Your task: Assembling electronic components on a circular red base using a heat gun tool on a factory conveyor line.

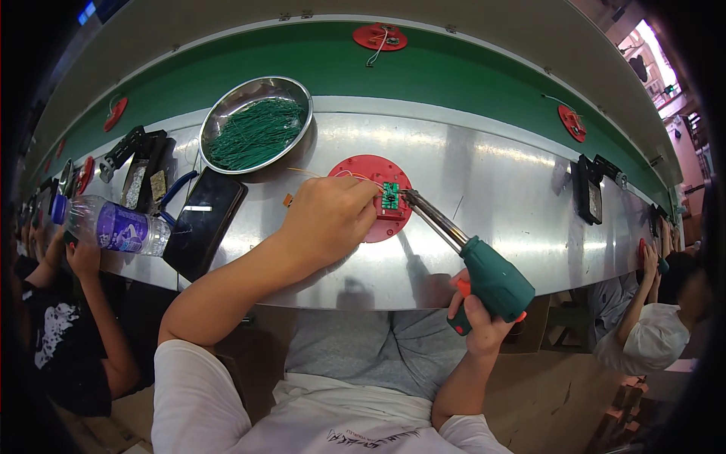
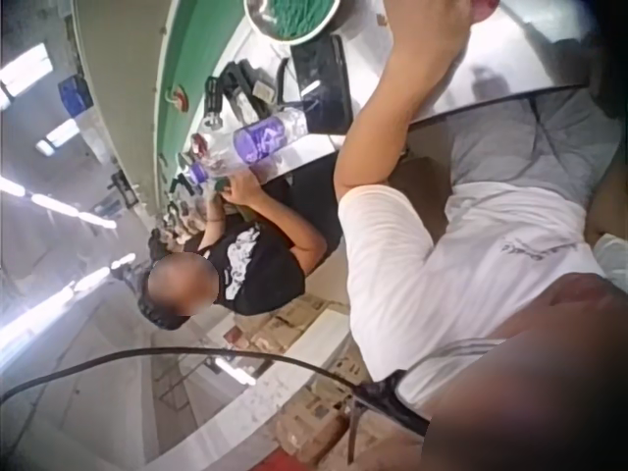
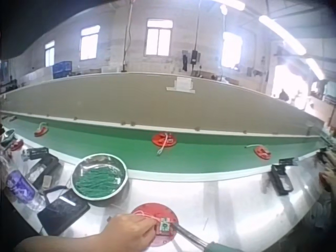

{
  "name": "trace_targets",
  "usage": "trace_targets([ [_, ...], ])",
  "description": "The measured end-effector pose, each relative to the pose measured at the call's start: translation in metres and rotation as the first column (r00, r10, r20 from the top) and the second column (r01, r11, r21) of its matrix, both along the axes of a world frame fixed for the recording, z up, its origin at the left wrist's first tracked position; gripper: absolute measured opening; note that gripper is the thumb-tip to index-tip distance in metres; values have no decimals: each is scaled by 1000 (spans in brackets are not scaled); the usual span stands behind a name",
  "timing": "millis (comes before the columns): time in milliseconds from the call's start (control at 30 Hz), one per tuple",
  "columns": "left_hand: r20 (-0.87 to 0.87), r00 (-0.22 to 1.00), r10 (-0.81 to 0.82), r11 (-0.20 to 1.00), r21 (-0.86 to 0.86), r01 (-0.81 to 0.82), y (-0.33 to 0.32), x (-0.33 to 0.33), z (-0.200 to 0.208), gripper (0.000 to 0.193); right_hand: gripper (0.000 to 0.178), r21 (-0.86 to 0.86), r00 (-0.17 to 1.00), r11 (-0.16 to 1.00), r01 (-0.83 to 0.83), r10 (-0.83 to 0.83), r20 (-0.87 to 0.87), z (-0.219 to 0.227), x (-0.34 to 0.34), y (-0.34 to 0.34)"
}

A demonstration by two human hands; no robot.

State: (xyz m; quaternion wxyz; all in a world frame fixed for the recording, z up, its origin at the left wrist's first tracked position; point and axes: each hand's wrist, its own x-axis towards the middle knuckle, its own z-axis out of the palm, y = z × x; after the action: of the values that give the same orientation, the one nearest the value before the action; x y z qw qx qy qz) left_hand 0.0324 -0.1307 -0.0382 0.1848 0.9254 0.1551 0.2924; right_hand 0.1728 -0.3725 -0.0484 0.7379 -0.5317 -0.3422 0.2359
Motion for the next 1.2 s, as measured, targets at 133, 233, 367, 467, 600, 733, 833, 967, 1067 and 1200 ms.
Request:
trace_targets([
  [133, 28, 1000, 6, 1000, 20, -6, -2, -1, -1, 12, 33, -29, 999, 998, -52, 52, 2, -1, 1, 0],
  [233, 18, 1000, 0, 1000, 26, -1, -3, -1, -1, 12, 33, -32, 999, 999, -33, 32, -27, -1, 0, -1],
  [367, 7, 1000, -19, 999, 35, 18, -2, -1, -1, 13, 31, -54, 999, 998, -24, 23, -30, 2, 0, 2],
  [467, -4, 1000, -25, 999, 29, 25, 0, -2, 1, 14, 39, -124, 976, 985, -120, 140, 169, -9, 8, -3],
  [600, -21, 999, -45, 999, 25, 46, 2, -2, 1, 15, 38, -130, 959, 983, -132, 159, 233, -12, 9, -2],
  [733, -63, 997, -42, 999, 20, 44, 3, -3, 2, 16, 25, -96, 999, 995, -27, 30, 29, 2, -2, 3],
  [833, -86, 995, -52, 998, 21, 54, 4, -3, 4, 17, 26, -90, 1000, 995, -29, 30, 7, 1, -1, 3],
  [967, -91, 994, -54, 998, 6, 55, 4, -3, 4, 17, 27, -117, 997, 993, -33, 41, 68, -1, 0, 4],
  [1067, -79, 995, -54, 998, 4, 55, 5, -3, 2, 17, 24, -145, 999, 988, -52, 51, -8, 2, -1, 3],
  [1200, -75, 996, -49, 999, 18, 51, 5, -3, 2, 16, 22, -182, 996, 980, -83, 76, -44, 8, 1, 5],
])
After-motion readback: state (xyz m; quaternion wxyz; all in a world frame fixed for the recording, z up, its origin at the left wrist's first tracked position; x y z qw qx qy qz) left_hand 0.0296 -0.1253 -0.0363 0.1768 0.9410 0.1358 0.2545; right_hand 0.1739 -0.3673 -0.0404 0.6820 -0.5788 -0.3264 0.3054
